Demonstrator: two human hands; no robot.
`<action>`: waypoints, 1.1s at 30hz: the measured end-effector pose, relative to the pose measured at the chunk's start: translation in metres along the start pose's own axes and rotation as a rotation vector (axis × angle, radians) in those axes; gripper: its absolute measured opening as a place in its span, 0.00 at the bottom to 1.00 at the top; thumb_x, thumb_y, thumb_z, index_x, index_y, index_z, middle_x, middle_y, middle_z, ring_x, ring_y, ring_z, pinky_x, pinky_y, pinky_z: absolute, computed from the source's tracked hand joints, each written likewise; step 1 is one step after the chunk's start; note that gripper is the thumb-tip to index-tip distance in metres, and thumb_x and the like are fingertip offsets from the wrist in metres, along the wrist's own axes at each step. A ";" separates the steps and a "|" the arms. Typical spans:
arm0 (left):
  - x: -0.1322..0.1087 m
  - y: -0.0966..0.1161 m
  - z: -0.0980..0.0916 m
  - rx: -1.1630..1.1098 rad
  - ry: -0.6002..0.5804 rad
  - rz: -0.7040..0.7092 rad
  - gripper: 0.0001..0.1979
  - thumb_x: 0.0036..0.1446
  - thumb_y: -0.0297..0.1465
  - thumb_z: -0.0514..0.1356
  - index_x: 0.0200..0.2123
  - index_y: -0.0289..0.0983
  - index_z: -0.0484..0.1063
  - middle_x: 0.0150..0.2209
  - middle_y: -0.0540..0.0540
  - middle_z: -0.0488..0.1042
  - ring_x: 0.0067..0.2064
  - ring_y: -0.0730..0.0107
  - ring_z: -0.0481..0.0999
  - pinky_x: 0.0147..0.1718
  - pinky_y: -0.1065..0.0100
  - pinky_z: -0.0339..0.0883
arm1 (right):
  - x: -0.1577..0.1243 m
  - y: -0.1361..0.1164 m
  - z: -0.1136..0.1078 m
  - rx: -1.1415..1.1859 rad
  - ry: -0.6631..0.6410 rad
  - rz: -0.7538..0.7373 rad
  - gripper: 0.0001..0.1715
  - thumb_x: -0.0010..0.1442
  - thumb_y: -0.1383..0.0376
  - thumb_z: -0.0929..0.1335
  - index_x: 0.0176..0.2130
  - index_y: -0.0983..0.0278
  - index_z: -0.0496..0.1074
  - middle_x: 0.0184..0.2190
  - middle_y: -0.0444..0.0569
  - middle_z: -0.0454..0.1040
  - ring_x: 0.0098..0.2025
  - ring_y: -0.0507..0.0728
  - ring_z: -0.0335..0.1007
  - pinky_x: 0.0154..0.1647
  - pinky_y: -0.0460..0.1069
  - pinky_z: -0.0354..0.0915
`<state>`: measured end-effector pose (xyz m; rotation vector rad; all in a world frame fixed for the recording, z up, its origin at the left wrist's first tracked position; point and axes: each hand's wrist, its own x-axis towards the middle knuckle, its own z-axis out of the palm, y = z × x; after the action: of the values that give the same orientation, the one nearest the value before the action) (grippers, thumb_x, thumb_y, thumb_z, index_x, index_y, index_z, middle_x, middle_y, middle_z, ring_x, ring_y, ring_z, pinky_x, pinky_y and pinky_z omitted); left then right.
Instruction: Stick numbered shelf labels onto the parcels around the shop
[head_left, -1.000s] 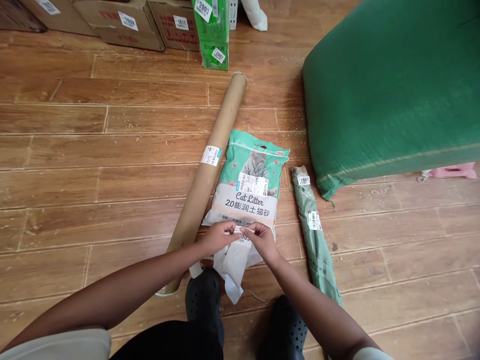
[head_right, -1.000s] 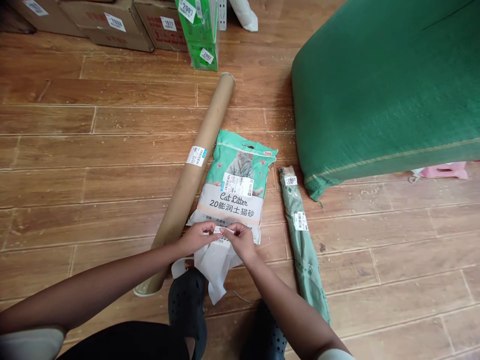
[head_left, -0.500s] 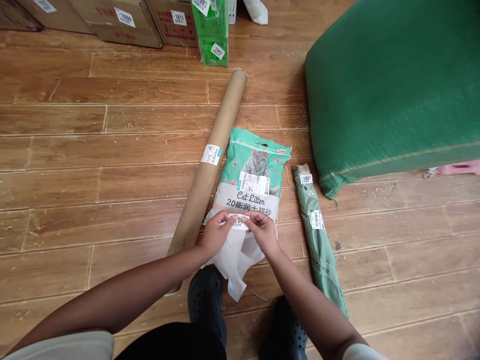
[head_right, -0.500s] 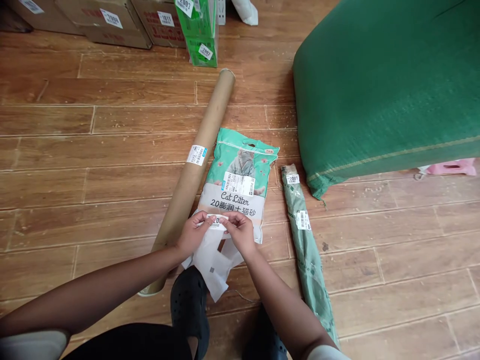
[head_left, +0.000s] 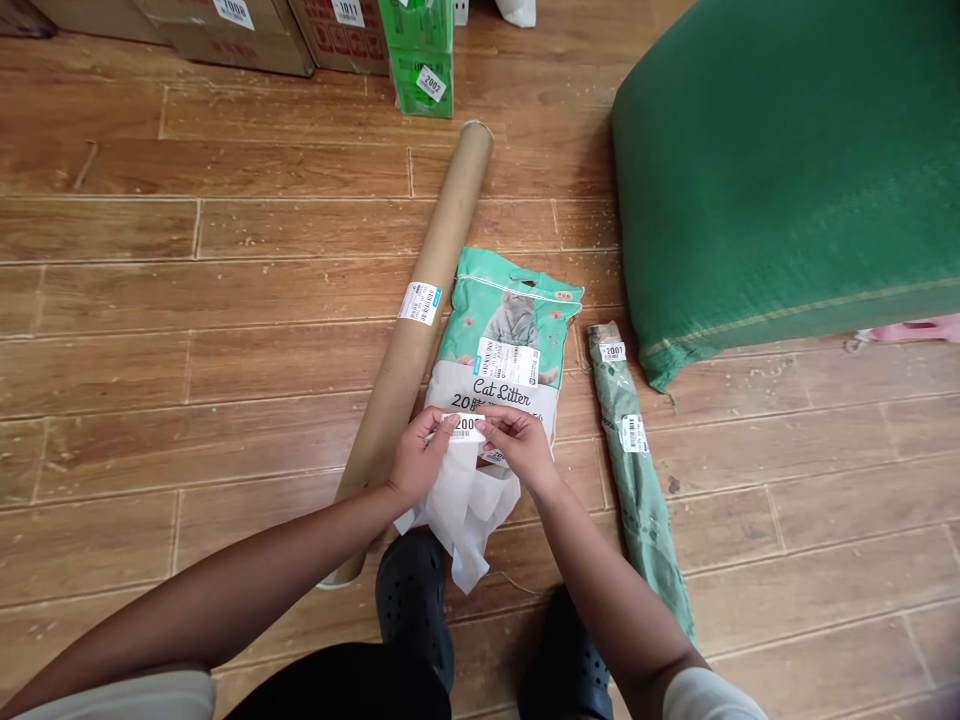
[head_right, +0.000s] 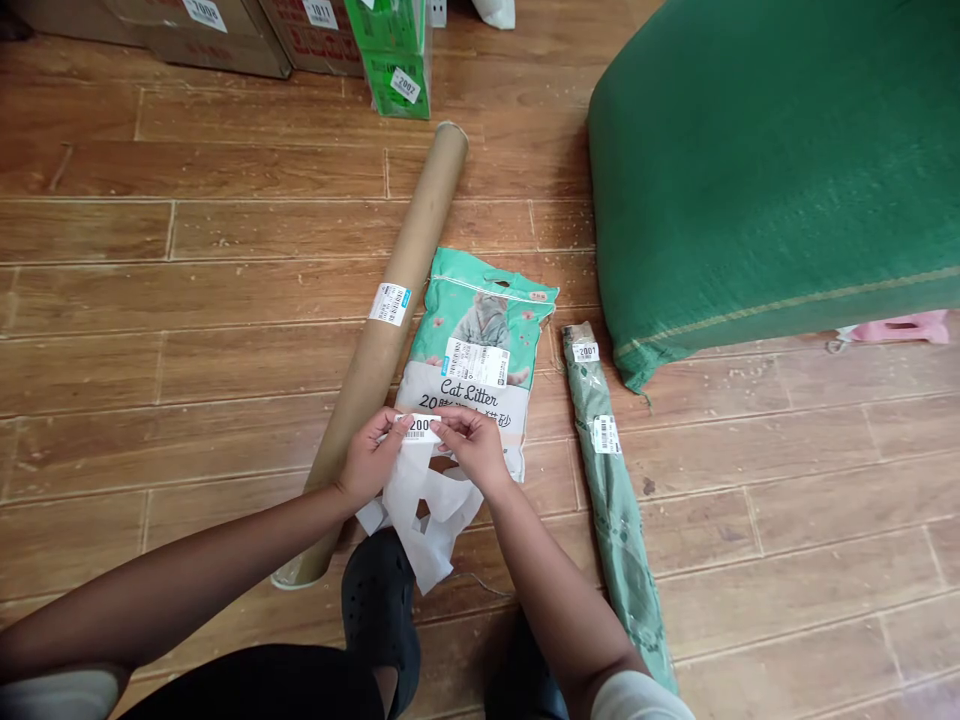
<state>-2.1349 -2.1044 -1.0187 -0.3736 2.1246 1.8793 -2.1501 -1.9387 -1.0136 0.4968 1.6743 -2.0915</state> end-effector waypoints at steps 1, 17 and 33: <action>0.001 -0.001 -0.001 0.002 -0.016 -0.009 0.13 0.60 0.41 0.57 0.30 0.38 0.68 0.27 0.54 0.68 0.29 0.75 0.65 0.28 0.75 0.60 | 0.002 0.001 -0.001 -0.022 -0.013 -0.007 0.20 0.44 0.56 0.77 0.37 0.62 0.78 0.27 0.44 0.75 0.27 0.51 0.69 0.26 0.47 0.70; 0.045 0.022 -0.016 0.459 -0.264 0.239 0.16 0.57 0.45 0.59 0.27 0.38 0.69 0.28 0.52 0.73 0.32 0.71 0.71 0.32 0.72 0.60 | 0.015 0.016 0.010 -0.258 0.283 -0.338 0.10 0.55 0.58 0.72 0.31 0.63 0.76 0.30 0.47 0.75 0.34 0.54 0.71 0.35 0.48 0.67; 0.152 0.030 -0.095 1.153 -0.193 -0.342 0.40 0.42 0.60 0.59 0.37 0.25 0.77 0.40 0.26 0.78 0.42 0.43 0.77 0.37 0.60 0.62 | 0.109 -0.055 -0.042 0.034 0.565 -0.416 0.18 0.48 0.55 0.74 0.33 0.65 0.73 0.27 0.44 0.74 0.27 0.51 0.69 0.31 0.48 0.68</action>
<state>-2.2906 -2.1961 -1.0374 -0.2314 2.3808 0.3221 -2.2709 -1.8975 -1.0329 0.8783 2.2119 -2.4263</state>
